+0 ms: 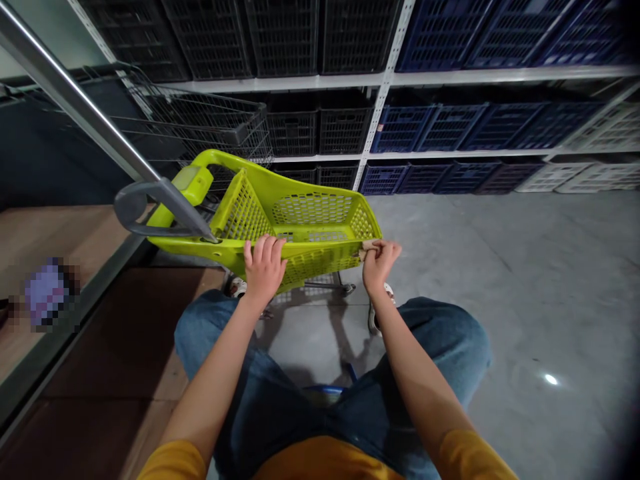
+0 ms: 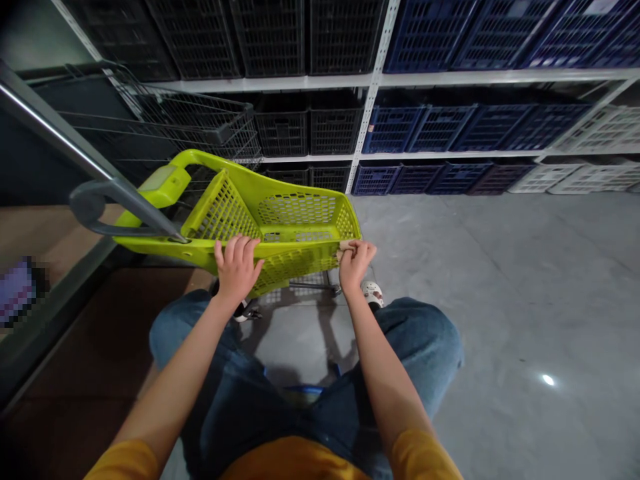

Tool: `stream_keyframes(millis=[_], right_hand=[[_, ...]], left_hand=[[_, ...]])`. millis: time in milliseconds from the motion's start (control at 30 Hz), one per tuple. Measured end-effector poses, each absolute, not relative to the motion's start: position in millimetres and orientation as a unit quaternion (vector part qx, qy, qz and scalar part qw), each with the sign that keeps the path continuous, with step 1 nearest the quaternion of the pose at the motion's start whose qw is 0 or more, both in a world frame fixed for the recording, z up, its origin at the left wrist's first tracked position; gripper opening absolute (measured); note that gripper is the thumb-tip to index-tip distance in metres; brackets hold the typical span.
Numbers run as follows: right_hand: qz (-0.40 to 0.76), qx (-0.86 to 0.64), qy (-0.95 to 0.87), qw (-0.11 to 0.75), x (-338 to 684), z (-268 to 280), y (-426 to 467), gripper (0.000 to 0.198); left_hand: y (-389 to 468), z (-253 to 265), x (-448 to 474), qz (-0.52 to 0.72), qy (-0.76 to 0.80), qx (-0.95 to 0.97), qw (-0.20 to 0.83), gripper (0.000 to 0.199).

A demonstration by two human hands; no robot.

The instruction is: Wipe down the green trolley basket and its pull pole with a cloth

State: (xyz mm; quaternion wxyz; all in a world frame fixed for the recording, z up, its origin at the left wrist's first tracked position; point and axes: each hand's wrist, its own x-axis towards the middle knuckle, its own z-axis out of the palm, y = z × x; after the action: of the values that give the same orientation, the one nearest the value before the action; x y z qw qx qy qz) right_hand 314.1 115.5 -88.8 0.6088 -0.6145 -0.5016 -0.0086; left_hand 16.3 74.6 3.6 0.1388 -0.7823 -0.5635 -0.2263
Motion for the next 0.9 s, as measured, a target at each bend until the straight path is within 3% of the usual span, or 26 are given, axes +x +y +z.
stream_keyframes(millis=[300,500,700,900], right_hand=[[0.137,-0.668,-0.497,0.537,285.5,-173.8,97.1,0.014],[0.128,-0.634,-0.515,0.562,218.0,-170.1,88.8,0.016],[0.197,-0.537,-0.671,0.472,127.9,-173.6,65.6,0.018],[0.154,-0.549,-0.698,0.433,173.5,-172.1,70.4,0.015]], left_hand=[[75.7,4.1,13.2,-0.213,-0.562,-0.786,0.144,0.053],[72.9,8.2,12.8,-0.206,-0.563,-0.786,0.151,0.052],[71.0,12.3,8.1,-0.19,-0.554,-0.796,0.153,0.053],[73.6,7.6,5.8,-0.19,-0.549,-0.8,0.153,0.053]])
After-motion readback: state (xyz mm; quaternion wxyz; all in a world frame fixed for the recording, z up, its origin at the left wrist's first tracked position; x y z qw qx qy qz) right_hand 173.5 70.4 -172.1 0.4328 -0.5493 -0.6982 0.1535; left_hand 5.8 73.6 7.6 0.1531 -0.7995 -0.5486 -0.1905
